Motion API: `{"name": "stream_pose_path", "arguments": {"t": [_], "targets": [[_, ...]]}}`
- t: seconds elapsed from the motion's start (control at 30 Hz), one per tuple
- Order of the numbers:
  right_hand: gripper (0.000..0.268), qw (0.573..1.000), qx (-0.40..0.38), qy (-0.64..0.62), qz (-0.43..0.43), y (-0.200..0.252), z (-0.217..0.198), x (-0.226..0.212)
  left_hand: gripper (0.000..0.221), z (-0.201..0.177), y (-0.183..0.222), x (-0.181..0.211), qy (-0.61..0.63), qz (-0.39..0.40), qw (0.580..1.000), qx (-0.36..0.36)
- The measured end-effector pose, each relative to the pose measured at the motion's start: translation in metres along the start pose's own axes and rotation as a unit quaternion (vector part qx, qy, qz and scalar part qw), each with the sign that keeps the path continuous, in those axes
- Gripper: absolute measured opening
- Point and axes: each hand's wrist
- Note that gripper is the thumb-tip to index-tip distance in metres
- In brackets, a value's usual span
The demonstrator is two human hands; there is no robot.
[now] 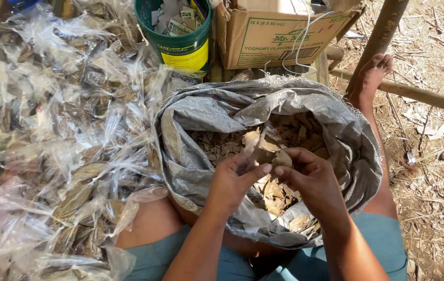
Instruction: The person places dried leaves into small plastic bags by hand, taking the leaves from a large sack and putting them into individual clear packets.
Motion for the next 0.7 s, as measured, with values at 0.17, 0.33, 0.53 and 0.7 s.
{"name": "stream_pose_path", "arguments": {"t": [0.17, 0.33, 0.53, 0.7], "targets": [[0.039, 0.998, 0.007, -0.045, -0.044, 0.007, 0.021, -0.011, 0.024, 0.000, 0.005, 0.013, 0.025, 0.052, 0.995, 0.077], [0.020, 0.994, 0.045, -0.085, -0.055, 0.007, 0.018, 0.007, 0.019, -0.001, 0.001, 0.001, 0.044, 0.078, 0.993, 0.074], [0.035, 0.988, 0.027, -0.147, -0.032, 0.008, 0.032, 0.000, 0.020, -0.001, 0.000, -0.017, 0.064, 0.084, 0.992, 0.067], [0.020, 0.986, 0.050, -0.149, -0.057, 0.006, 0.024, -0.002, 0.024, -0.007, 0.010, 0.000, 0.032, 0.084, 0.995, 0.031]]}}
Point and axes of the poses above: each hand's wrist, its own y-axis away from the middle knuckle, its own z-axis out of the palm, x = y × z, and after that the axes turned 13 degrees about -x, right-handed
